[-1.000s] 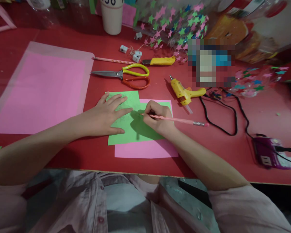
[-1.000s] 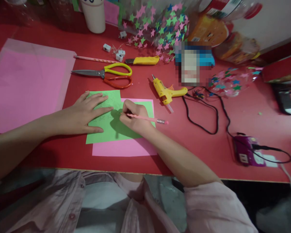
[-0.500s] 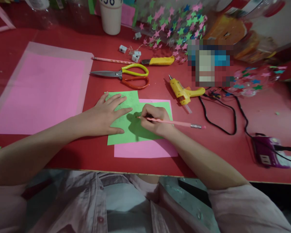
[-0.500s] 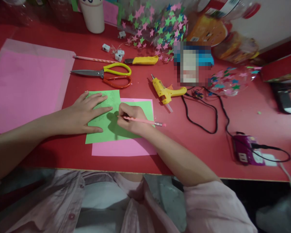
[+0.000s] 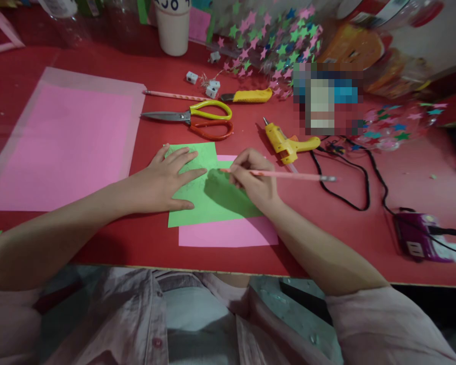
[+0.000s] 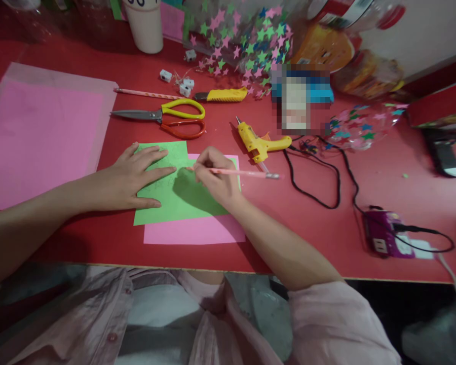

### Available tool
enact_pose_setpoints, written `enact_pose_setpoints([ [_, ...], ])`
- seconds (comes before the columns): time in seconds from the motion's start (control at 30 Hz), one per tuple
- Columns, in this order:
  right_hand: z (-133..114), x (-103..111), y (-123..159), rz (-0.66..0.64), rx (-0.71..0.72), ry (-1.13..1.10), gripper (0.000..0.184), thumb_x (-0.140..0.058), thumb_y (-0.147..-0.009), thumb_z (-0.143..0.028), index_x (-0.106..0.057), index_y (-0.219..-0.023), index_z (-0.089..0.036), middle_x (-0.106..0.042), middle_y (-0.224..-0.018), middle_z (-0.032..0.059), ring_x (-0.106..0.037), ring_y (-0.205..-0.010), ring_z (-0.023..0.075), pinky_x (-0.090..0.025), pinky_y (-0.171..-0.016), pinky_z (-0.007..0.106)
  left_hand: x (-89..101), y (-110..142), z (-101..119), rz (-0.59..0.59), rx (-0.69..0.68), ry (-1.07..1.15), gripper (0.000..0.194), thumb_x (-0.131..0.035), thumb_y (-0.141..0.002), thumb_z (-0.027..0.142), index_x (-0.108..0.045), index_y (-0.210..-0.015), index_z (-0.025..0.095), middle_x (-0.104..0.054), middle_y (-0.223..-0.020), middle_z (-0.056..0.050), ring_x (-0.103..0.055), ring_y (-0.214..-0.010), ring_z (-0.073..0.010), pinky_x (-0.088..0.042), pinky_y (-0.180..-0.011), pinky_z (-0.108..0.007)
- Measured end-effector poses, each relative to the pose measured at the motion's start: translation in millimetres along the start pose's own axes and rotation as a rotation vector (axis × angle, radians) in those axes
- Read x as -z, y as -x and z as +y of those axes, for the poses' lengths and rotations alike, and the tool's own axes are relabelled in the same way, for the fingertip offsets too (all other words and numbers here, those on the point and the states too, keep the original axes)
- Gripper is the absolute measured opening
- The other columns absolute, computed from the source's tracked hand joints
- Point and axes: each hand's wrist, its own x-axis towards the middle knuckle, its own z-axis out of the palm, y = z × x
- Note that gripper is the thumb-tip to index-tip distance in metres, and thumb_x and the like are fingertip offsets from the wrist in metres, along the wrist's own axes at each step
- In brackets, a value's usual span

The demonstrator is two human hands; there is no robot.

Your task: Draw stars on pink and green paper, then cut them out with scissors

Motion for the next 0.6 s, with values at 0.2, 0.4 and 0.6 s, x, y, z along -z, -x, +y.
enact_pose_setpoints([
  [0.2, -1.4, 4.1, -4.0, 0.211, -0.036, -0.104, 0.023, -0.053, -0.091, -0.04, -0.046, -0.074, -0.025, -0.048, -0.045, -0.0059, -0.039, -0.038, 0.0103, -0.029, -0.039, 0.026, -12.5, -4.5, 0.1, 0.141, -0.006, 0.023, 0.086, -0.059, -0.085, 0.062, -0.033, -0.152, 0.016, -0.033, -0.158, -0.022, -0.025, -0.149, -0.0379, -0.008, -0.119, -0.064],
  [0.4, -6.8, 2.4, -1.2, 0.14, 0.02, -0.1, 0.014, -0.061, -0.08, -0.024, -0.048, -0.078, -0.024, -0.052, -0.058, -0.0058, -0.042, -0.046, 0.0093, -0.032, -0.046, 0.026, -3.4, -4.2, -4.5, 0.207, 0.018, 0.047, 0.085, -0.057, -0.083, 0.067, -0.038, -0.149, 0.015, -0.033, -0.157, -0.02, -0.024, -0.148, -0.0394, -0.009, -0.12, -0.064],
  [0.6, -7.0, 4.8, -1.9, 0.205, 0.054, 0.035, 0.009, -0.062, -0.074, -0.021, -0.054, -0.074, -0.023, -0.049, -0.063, -0.0015, -0.042, -0.055, 0.0126, -0.03, -0.05, 0.029, 6.7, 3.4, -12.5, 0.126, 0.007, 0.025, 0.086, -0.063, -0.076, 0.066, -0.045, -0.138, 0.009, -0.044, -0.146, -0.021, -0.034, -0.142, -0.0377, -0.008, -0.122, -0.061],
])
